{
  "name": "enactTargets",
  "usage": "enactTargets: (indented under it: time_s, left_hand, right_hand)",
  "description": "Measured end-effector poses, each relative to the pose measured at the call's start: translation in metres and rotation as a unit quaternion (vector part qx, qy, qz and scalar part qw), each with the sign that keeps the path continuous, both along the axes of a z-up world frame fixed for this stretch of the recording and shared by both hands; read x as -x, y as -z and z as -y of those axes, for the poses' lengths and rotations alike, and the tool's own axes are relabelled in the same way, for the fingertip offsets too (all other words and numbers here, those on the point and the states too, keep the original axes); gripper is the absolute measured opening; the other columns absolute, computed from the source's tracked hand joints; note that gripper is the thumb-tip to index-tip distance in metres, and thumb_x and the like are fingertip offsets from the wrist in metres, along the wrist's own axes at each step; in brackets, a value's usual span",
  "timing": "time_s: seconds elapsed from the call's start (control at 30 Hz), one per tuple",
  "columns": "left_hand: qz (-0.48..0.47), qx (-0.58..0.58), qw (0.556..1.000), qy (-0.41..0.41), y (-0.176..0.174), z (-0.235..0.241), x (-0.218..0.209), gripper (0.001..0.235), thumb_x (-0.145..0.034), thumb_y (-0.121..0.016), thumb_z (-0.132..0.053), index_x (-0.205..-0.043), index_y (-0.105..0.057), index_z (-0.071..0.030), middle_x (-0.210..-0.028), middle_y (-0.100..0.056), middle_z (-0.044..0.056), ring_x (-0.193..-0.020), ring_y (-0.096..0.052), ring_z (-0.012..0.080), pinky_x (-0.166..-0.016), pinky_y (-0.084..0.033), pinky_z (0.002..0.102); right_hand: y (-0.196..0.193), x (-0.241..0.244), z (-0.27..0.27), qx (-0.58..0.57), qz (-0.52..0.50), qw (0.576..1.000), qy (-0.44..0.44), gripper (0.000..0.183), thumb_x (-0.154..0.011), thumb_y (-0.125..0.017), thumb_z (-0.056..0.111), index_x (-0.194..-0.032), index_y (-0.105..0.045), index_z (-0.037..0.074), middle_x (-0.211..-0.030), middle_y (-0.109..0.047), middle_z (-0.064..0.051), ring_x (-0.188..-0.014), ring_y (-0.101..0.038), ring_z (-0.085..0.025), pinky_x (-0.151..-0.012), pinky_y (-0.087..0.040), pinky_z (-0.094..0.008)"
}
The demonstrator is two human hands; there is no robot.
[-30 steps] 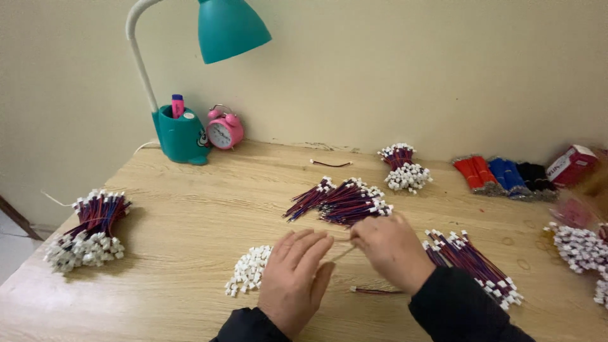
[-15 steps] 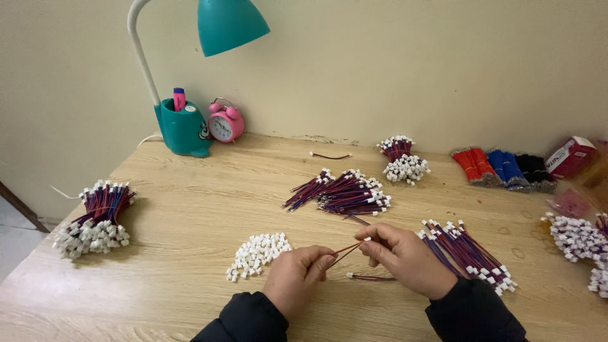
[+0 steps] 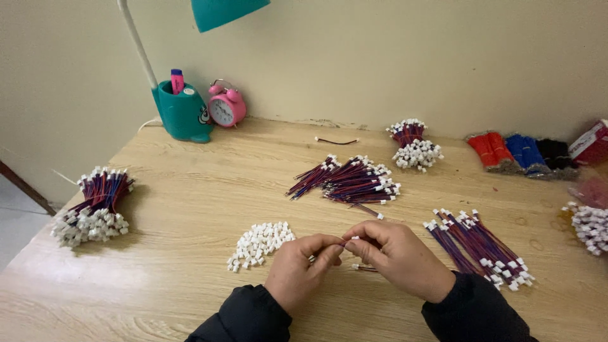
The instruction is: Assembling small white plastic connectors onto the ends of wire bundles by hand
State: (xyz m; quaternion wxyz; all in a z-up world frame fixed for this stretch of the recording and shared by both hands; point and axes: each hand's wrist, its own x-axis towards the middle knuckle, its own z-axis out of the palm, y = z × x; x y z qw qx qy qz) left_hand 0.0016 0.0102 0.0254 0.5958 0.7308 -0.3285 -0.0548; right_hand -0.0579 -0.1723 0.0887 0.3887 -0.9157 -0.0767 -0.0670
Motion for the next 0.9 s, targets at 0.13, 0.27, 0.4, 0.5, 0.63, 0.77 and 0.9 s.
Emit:
enactTargets:
  time_s: [0.13,0.27,0.4,0.5,0.63,0.77,0.9]
  left_hand:
    - [-0.029,-0.037,0.999,-0.01,-0.012,-0.003,0.0,0.014,-0.09,-0.064,-0.026,-0.09,-0.075,-0.017,-0.068,-0.073,-0.004,-0.062,-0.066,0.0047,-0.06,-0.052,0.023]
    - [-0.122,-0.098,0.985,-0.074,-0.018,-0.011,-0.008,0.016,-0.086,-0.065,-0.026,-0.078,-0.075,-0.017,-0.065,-0.072,-0.006,-0.06,-0.059,0.0035,-0.06,-0.046,0.022]
    - [-0.108,-0.136,0.981,-0.085,-0.005,-0.011,-0.016,0.016,-0.084,-0.063,-0.029,-0.08,-0.075,-0.019,-0.068,-0.072,-0.008,-0.064,-0.061,0.0014,-0.063,-0.048,0.02]
    - [0.138,-0.083,0.982,-0.093,-0.004,-0.015,-0.018,0.018,-0.085,-0.064,-0.03,-0.095,-0.072,-0.017,-0.096,-0.076,0.001,-0.087,-0.07,0.0184,-0.075,-0.051,0.033]
    - [0.159,-0.09,0.98,-0.078,-0.017,-0.009,-0.002,0.036,-0.083,-0.069,-0.038,-0.109,-0.071,-0.014,-0.103,-0.076,0.002,-0.096,-0.069,0.0208,-0.093,-0.042,0.043]
    - [0.076,-0.079,0.993,-0.03,-0.005,-0.002,-0.003,0.022,-0.084,-0.067,-0.031,-0.1,-0.075,-0.019,-0.093,-0.079,-0.004,-0.085,-0.072,0.011,-0.085,-0.042,0.036]
    - [-0.035,-0.045,0.998,-0.034,-0.011,-0.002,0.003,0.012,-0.085,-0.069,-0.024,-0.091,-0.078,-0.018,-0.083,-0.078,-0.007,-0.072,-0.069,0.003,-0.068,-0.054,0.02]
  right_hand:
    - [-0.008,0.001,0.003,0.007,-0.026,1.0,0.013,0.021,-0.09,-0.06,0.029,-0.082,-0.075,0.015,-0.072,-0.071,0.005,-0.067,-0.061,-0.008,-0.064,-0.046,-0.025]
    - [-0.013,0.001,0.029,-0.03,-0.113,0.983,0.142,0.021,-0.091,-0.06,0.026,-0.09,-0.075,0.012,-0.07,-0.069,0.0,-0.062,-0.065,-0.011,-0.062,-0.052,-0.024]
    - [-0.005,-0.002,0.044,-0.078,-0.123,0.975,0.17,0.021,-0.091,-0.063,0.023,-0.084,-0.073,0.007,-0.067,-0.065,-0.003,-0.059,-0.064,-0.013,-0.062,-0.051,-0.024]
    - [-0.012,-0.001,0.035,-0.094,-0.134,0.975,0.15,0.021,-0.089,-0.065,0.022,-0.089,-0.077,0.005,-0.068,-0.067,-0.005,-0.059,-0.066,-0.014,-0.06,-0.055,-0.025]
    - [-0.011,0.003,0.017,-0.11,-0.128,0.979,0.115,0.019,-0.089,-0.065,0.019,-0.09,-0.077,0.005,-0.067,-0.067,-0.004,-0.058,-0.059,-0.011,-0.057,-0.053,-0.024]
    - [-0.006,0.005,-0.002,-0.045,-0.132,0.986,0.092,0.018,-0.088,-0.066,0.026,-0.09,-0.079,0.014,-0.067,-0.066,0.003,-0.06,-0.058,-0.006,-0.057,-0.053,-0.022]
    - [0.005,0.003,-0.005,-0.168,-0.154,0.967,0.117,0.029,-0.083,-0.069,0.019,-0.108,-0.077,0.006,-0.082,-0.072,-0.004,-0.067,-0.063,-0.009,-0.06,-0.062,-0.025]
